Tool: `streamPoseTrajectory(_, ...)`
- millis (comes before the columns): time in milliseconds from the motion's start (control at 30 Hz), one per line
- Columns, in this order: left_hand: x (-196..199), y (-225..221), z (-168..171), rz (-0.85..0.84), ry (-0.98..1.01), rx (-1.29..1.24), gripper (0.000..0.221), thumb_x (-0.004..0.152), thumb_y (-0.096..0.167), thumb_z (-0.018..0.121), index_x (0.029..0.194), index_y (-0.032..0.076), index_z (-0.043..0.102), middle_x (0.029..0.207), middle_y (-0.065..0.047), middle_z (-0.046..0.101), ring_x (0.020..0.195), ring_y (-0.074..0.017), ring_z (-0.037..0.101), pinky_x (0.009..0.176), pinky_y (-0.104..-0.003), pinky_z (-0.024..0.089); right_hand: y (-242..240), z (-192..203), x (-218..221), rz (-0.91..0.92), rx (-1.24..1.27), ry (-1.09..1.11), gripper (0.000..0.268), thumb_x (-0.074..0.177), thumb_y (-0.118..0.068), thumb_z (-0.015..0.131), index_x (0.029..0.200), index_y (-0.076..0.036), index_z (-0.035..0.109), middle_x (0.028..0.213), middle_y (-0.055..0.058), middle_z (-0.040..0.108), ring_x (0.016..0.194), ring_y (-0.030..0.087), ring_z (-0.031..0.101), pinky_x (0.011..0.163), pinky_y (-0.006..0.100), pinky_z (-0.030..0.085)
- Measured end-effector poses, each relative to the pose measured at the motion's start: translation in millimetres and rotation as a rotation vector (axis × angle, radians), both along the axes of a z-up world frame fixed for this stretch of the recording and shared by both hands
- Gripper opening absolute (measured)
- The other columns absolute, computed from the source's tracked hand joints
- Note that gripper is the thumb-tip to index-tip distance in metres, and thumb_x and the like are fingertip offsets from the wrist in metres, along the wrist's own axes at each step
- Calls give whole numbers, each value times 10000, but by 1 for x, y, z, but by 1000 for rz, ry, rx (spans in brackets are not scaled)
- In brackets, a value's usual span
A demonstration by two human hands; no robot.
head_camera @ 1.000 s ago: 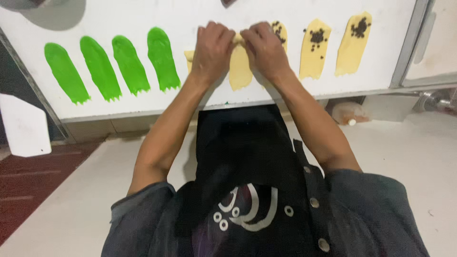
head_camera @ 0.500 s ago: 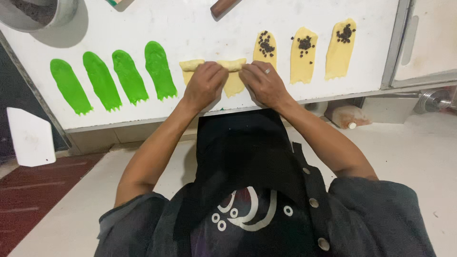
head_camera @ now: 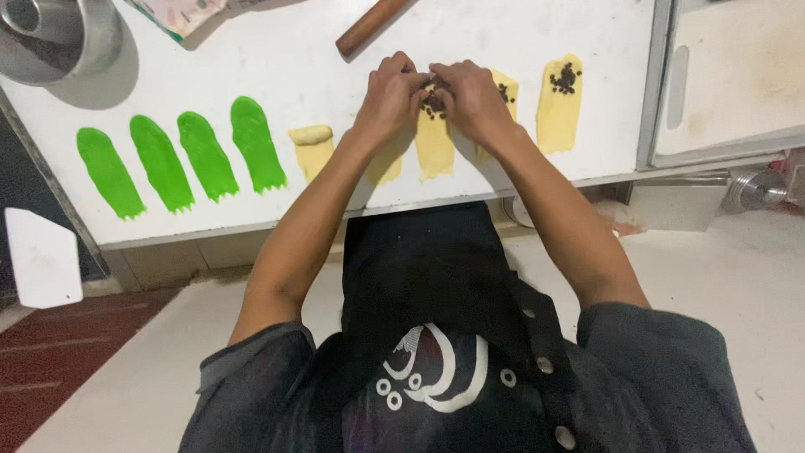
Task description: The person rolls out pieces of dough using a rolling pin and shapes them into small rolls, then tops some of the dough with dark pellets from a metal bowl.
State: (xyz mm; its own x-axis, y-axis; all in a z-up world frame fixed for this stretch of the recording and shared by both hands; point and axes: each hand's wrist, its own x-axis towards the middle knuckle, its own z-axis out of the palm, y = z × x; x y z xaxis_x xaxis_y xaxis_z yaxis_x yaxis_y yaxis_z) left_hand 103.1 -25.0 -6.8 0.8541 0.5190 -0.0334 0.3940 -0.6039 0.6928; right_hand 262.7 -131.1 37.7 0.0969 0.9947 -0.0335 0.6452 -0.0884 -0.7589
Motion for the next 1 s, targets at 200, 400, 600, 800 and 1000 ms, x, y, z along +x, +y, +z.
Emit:
streamPoseTrajectory(200, -3, 0, -9, -5, -49, -107, 158, 821, 38, 670, 837, 116, 805, 1011, -112, 698, 906, -348, 630, 793, -465, 487, 4, -21, 19, 60, -121, 48, 207, 985, -30, 651, 1138, 20, 781, 1016, 185, 753, 890, 329, 692, 746, 432, 527)
streamPoseTrajectory(400, 2, -7, -6, 110, 24, -192, 325, 785, 19, 759, 1102, 68, 710, 835, -50, 687, 765, -221, 615, 695, -349, 473, 0, -7, 12, 28, -397, 65, 206, 1035, -70, 600, 1135, 45, 738, 1066, 164, 509, 875, 349, 617, 694, 405, 505)
streamPoseTrajectory(600, -4, -14, -11, 6, 111, -19, 84, 817, 136, 754, 814, 80, 691, 882, -114, 656, 843, -347, 590, 693, -434, 428, -16, -44, 26, 242, 16, -117, 91, 977, -114, 781, 903, -61, 778, 903, 94, 755, 862, 303, 647, 735, 432, 496)
streamPoseTrajectory(800, -21, -59, 30, 237, 73, -506, 348, 1040, 382, 400, 833, 131, 524, 860, -43, 552, 761, -161, 489, 701, -324, 442, -57, -47, -2, 176, 238, -28, 52, 1026, -21, 718, 1042, 28, 715, 947, 190, 683, 844, 297, 645, 749, 330, 613)
streamPoseTrajectory(1000, -36, -72, -13, -59, -200, 788, 51, 988, 66, 639, 938, 74, 644, 841, -53, 496, 826, -239, 577, 672, -338, 481, -70, -69, -18, 43, 596, -343, 66, 1022, -89, 727, 959, -88, 743, 920, 54, 648, 895, 246, 691, 788, 339, 587)
